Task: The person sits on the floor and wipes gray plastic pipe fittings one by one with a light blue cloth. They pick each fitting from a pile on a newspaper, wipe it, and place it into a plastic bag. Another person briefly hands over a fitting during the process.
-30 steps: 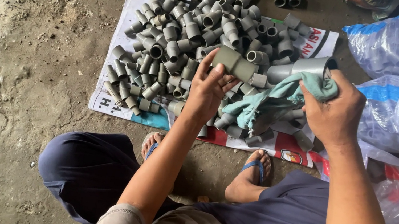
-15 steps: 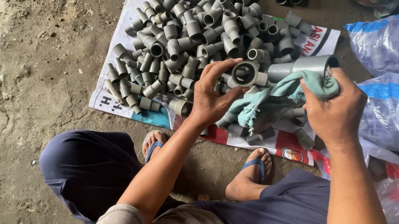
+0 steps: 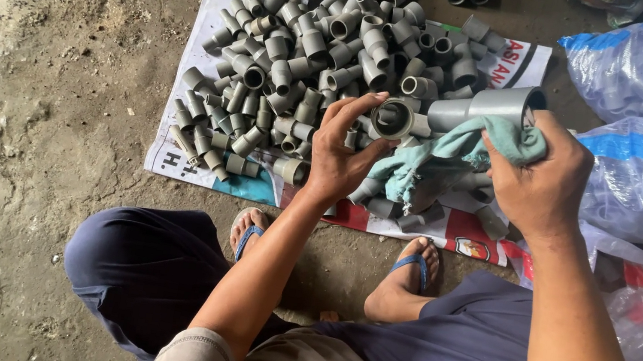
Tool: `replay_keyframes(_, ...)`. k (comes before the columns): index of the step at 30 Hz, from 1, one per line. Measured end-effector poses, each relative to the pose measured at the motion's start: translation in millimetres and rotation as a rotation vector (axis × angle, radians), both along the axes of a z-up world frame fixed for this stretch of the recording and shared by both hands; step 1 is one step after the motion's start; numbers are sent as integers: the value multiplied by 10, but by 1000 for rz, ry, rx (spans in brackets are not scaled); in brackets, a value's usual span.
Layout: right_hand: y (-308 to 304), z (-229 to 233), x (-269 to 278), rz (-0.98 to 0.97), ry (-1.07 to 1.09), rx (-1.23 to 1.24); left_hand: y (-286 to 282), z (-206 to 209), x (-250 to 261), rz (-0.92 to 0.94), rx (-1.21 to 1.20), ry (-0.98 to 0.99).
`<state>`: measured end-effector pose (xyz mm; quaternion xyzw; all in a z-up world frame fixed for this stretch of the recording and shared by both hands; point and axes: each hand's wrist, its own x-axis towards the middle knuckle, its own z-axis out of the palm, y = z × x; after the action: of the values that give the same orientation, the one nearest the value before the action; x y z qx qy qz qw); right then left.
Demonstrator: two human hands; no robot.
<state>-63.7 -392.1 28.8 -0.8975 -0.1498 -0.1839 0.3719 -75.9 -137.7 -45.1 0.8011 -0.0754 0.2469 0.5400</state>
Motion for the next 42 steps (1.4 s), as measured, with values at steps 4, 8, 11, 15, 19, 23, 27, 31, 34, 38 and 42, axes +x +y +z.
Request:
replay_keyframes(4, 34, 29, -22, 12, -57, -29, 7, -14, -1, 4, 12, -4)
replay_keyframes(8, 78, 123, -111, 75, -161, -6, 29, -52, 7, 2, 22, -5)
replay_keyframes(11, 83, 118, -210, 32, -288, 39, 47, -59, 14, 6, 23, 9)
replay_keyframes(15, 256, 151, -208, 72, -392, -40, 45, -119, 58, 1, -53, -73)
replay_keyframes(19, 369, -54, -89, 118, -248, 5, 188, -281, 65, -2, -171, -83)
replay_keyframes(23, 148, -106, -97, 92, 1, -39, 524, -870, 61, 25, -700, 396)
replay_keyframes(27, -90, -324, -58, 86, -18, -206, 1081, -1824, -32, 297, -1397, 773)
replay_keyframes(31, -176, -501, -12, 117, -5, -329, 1561, -2414, -393, 947, -1410, 957)
replay_keyframes(34, -132, -489, 7, 139, 39, -351, 1806, -2738, -568, 1240, -1416, 866)
replay_keyframes(38, -60, -453, 29, 174, 18, -368, 2056, -2540, -587, 1197, -1470, 680)
replay_keyframes(42, -15, -421, 28, 180, 9, -385, 2285, -2476, -463, 1065, -1201, 739)
